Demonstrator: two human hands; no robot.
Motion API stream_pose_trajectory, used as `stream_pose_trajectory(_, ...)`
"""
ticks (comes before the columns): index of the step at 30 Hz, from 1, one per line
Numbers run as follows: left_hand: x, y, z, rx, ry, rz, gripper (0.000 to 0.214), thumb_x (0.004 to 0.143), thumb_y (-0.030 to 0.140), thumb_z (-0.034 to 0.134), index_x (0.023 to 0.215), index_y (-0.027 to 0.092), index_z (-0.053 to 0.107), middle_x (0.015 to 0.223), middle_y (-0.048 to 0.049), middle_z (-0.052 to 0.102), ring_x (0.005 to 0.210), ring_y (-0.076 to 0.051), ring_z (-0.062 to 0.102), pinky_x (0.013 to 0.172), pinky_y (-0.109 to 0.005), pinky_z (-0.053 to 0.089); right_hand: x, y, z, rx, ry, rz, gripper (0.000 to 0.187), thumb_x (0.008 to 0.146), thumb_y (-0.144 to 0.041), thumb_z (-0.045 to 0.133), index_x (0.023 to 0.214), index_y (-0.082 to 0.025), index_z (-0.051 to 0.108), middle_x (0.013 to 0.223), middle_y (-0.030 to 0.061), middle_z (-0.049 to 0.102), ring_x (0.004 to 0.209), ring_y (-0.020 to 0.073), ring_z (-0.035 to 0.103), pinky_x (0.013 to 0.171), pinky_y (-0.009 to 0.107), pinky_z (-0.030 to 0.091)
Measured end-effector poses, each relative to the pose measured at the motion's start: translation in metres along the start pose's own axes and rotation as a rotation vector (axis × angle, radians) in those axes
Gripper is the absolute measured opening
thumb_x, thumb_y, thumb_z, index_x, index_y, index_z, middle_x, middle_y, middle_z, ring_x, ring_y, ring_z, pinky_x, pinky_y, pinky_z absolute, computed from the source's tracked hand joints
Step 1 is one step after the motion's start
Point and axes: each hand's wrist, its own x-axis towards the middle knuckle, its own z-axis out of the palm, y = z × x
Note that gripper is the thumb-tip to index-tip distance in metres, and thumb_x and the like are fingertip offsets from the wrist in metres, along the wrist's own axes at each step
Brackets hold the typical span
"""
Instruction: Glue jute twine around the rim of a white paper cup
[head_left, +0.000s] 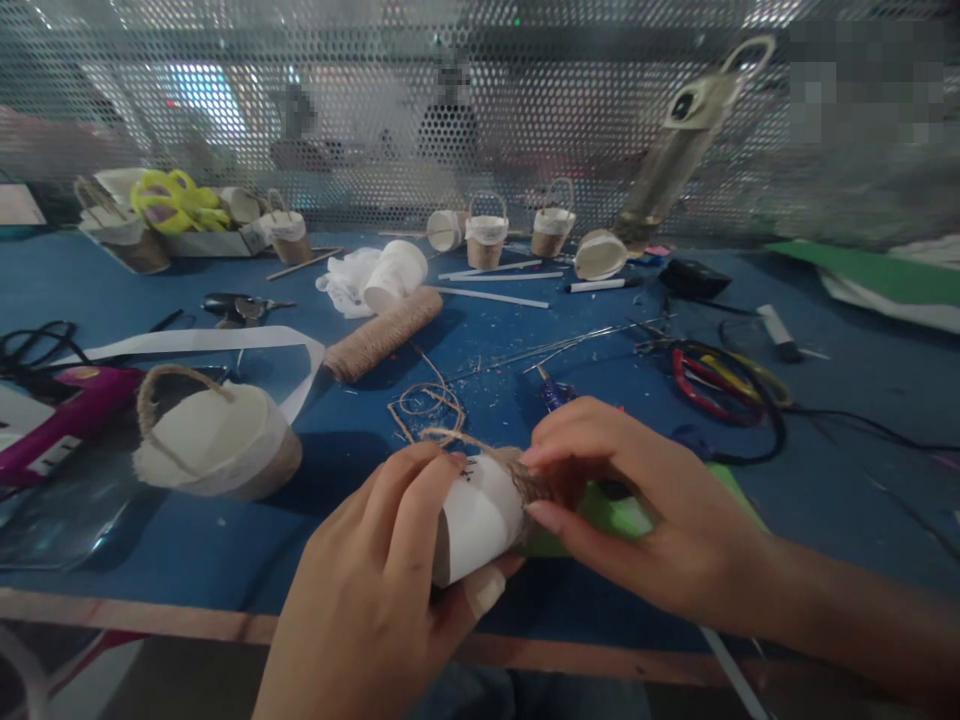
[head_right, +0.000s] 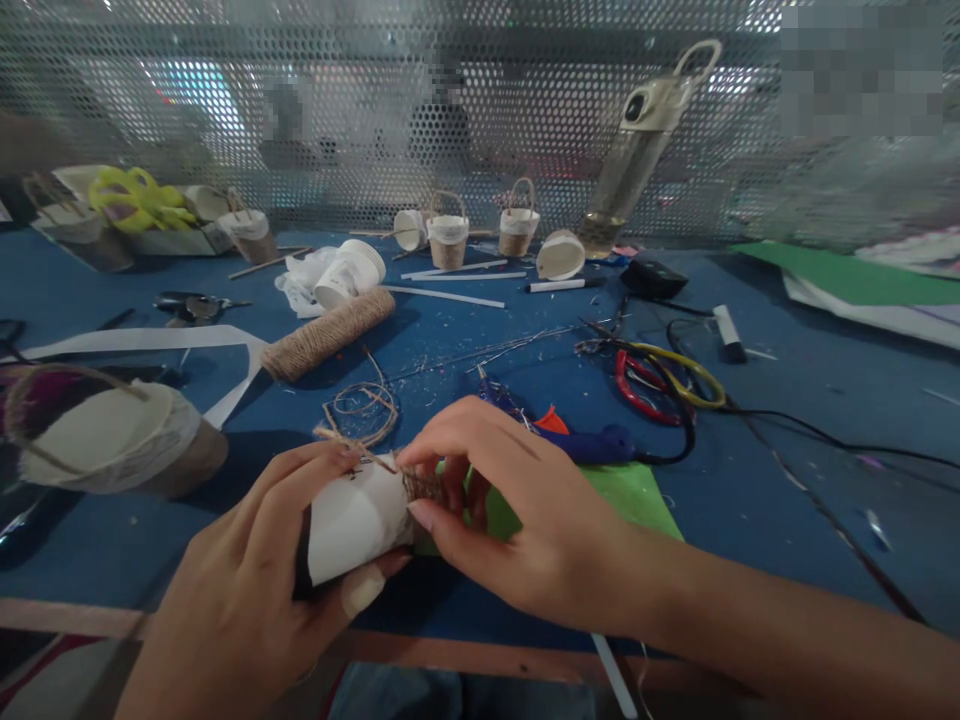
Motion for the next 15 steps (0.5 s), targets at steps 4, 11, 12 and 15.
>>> stream_pose_trajectory(4, 0.0000, 0.0001, 0.0002, 0.001, 0.012, 0.002, 0.044, 0.111, 0.051, 0.052, 0.136, 0.015, 0.051, 0.123, -0.0160, 0.075, 0.107, -0.030, 0.079, 0.082, -0.040, 0.069, 0.0002, 0.0012, 0.0005, -0.017, 0.001, 0.044, 0.029, 0.101, -0.016, 0.071, 0.127, -0.025, 0.063, 0.127, 0.0063, 0.071, 0.081, 0.0106, 0.071, 0.068, 0.021, 0.064)
stream_pose_trajectory(11, -0.0006, -0.0003, 0.0011, 0.018, 0.017, 0.007, 0.045, 0.111, 0.052, 0.051, 0.136, 0.015, 0.051, 0.125, -0.0176, 0.074, 0.110, -0.031, 0.079, 0.084, -0.040, 0.069, 0.0009, -0.0012, -0.0024, -0.074, -0.061, 0.099, 0.027, 0.102, -0.023, 0.070, 0.128, -0.024, 0.066, 0.116, 0.0019, 0.081, 0.088, 0.0125, 0.076, 0.079, 0.023, 0.063)
stream_pose_trajectory(12, -0.0006, -0.0003, 0.0011, 0.025, 0.019, 0.010, 0.045, 0.112, 0.053, 0.051, 0.136, 0.015, 0.051, 0.125, -0.0176, 0.074, 0.110, -0.031, 0.079, 0.083, -0.040, 0.069, 0.0001, -0.0007, -0.0025, -0.072, -0.053, 0.088, 0.026, 0.102, -0.022, 0.071, 0.128, -0.025, 0.065, 0.116, 0.0010, 0.081, 0.089, 0.0118, 0.076, 0.081, 0.023, 0.063)
stream_pose_trajectory(15, -0.0003, -0.0001, 0.0011, 0.038, 0.031, 0.020, 0.046, 0.112, 0.054, 0.049, 0.135, 0.015, 0.051, 0.123, -0.0176, 0.073, 0.108, -0.031, 0.079, 0.082, -0.039, 0.069, -0.0020, 0.0023, -0.0021, -0.074, -0.039, 0.037, 0.025, 0.104, -0.022, 0.071, 0.127, -0.027, 0.063, 0.118, -0.0002, 0.080, 0.093, 0.0117, 0.076, 0.086, 0.023, 0.062)
